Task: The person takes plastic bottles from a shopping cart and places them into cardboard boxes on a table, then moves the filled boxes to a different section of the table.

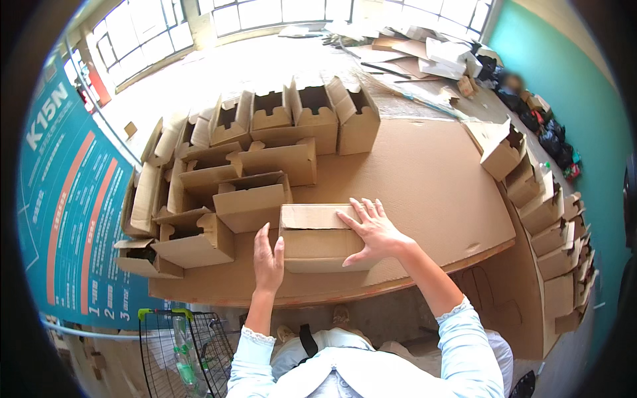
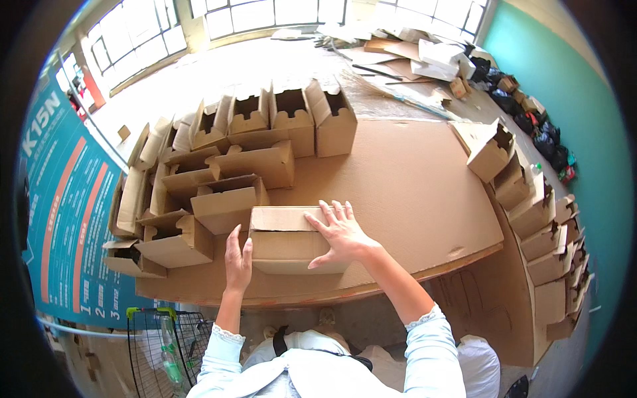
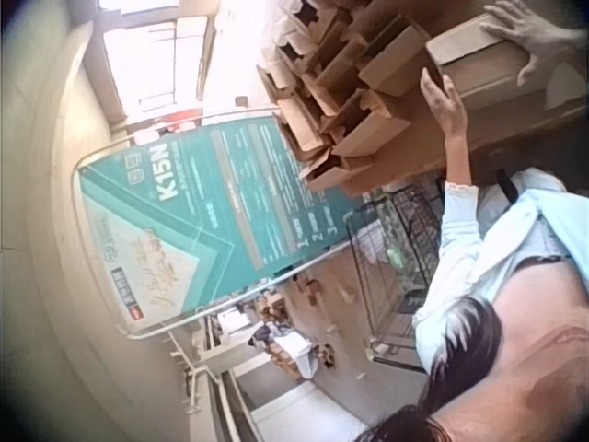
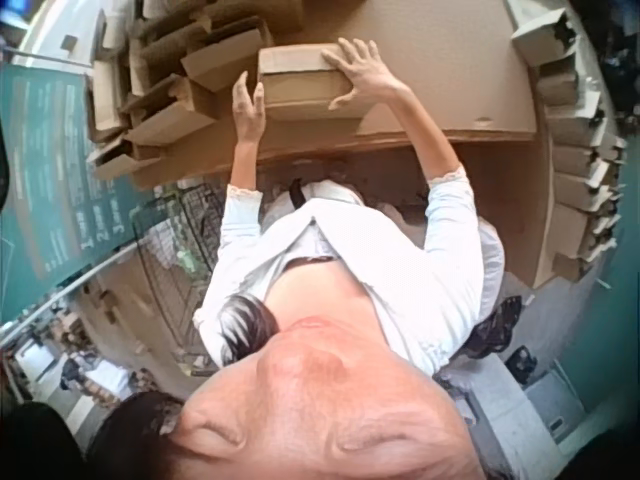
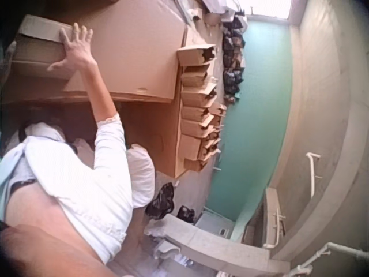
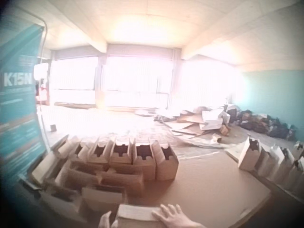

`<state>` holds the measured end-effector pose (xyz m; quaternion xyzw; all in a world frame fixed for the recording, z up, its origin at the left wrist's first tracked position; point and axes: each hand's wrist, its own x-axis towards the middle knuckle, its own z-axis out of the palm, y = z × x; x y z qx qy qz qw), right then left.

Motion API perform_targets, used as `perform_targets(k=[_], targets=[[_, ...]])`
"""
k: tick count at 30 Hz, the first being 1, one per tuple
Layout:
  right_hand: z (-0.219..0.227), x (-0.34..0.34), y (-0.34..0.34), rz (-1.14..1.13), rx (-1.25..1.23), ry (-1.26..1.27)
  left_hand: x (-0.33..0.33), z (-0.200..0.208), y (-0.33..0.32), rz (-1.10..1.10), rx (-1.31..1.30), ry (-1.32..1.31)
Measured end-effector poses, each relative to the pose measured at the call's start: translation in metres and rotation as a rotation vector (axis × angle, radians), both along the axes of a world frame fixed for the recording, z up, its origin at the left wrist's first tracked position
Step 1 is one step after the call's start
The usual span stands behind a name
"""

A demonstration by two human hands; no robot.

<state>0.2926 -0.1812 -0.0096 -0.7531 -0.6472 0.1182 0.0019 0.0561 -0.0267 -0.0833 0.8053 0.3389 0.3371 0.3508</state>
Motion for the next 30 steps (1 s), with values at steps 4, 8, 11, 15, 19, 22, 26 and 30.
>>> perform_targets(k=[4,8,11,15,19,22,26,30], targets=[[0.012,-0.001,-0.001,0.011,-0.129,-0.045,-0.022,-0.002,-0.019,0.051,-0.016,0.000],[0.009,-0.009,-0.011,-0.022,-0.038,-0.101,-0.046,-0.020,-0.046,-0.062,-0.457,0.062],[0.013,-0.034,-0.027,-0.130,0.008,-0.135,-0.023,-0.048,-0.053,-0.158,-0.874,-0.124],[0.001,-0.035,-0.055,-0.385,0.173,-0.083,0.048,-0.075,-0.034,-0.488,-0.937,-0.214],[-0.021,-0.007,-0.078,-0.688,0.221,-0.021,0.139,-0.076,-0.049,-0.763,-0.731,-0.028],[-0.027,0.008,-0.073,-0.884,0.253,-0.077,0.195,-0.064,-0.066,-0.813,-0.964,-0.167],[-0.046,0.054,-0.052,-0.995,0.430,-0.231,0.257,-0.058,-0.059,-0.801,-1.104,-0.184],[-0.058,0.126,-0.011,-1.021,0.524,-0.299,0.312,-0.054,-0.033,-0.813,-0.944,-0.177]])
